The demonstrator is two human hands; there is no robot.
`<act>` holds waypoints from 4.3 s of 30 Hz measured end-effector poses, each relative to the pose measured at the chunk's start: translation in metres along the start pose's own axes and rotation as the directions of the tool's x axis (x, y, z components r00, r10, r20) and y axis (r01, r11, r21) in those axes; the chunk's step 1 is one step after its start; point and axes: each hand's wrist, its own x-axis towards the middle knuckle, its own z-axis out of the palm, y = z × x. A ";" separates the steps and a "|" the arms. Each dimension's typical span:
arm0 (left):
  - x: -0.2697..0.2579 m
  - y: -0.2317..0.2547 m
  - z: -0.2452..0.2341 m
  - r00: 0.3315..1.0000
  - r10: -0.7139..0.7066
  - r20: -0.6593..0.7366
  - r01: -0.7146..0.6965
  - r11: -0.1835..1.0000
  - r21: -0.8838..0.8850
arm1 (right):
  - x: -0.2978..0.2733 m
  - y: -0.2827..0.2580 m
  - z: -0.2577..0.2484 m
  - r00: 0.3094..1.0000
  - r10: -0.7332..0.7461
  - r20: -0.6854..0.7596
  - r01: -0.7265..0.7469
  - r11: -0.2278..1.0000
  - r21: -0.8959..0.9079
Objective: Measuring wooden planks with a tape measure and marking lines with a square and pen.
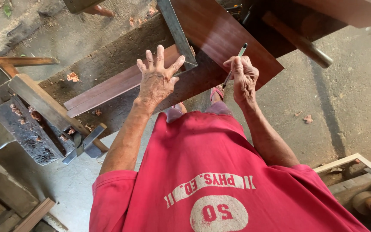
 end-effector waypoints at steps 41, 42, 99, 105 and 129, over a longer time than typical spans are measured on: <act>0.001 -0.004 0.011 1.000 -0.009 -0.002 0.008 0.999 -0.047 | 0.021 -0.018 0.044 0.980 0.032 0.196 -0.040 0.998 0.037; 0.002 -0.004 0.011 1.000 -0.009 -0.002 0.009 0.999 -0.048 | 0.022 -0.017 0.045 0.980 0.032 0.197 -0.040 0.999 0.037; -0.031 -0.094 -0.065 0.960 -0.278 -0.033 0.228 0.847 -0.481 | 0.009 -0.035 -0.013 0.919 0.289 0.268 -0.326 0.940 0.101; -0.028 -0.106 -0.060 0.975 -0.221 0.014 0.196 0.830 -0.522 | 0.027 -0.049 -0.044 0.940 0.340 0.010 -0.336 0.925 0.179; -0.022 -0.100 -0.037 0.974 -0.217 -0.063 0.172 0.893 -0.417 | 0.029 -0.046 -0.008 0.946 0.227 0.230 -0.301 0.879 0.369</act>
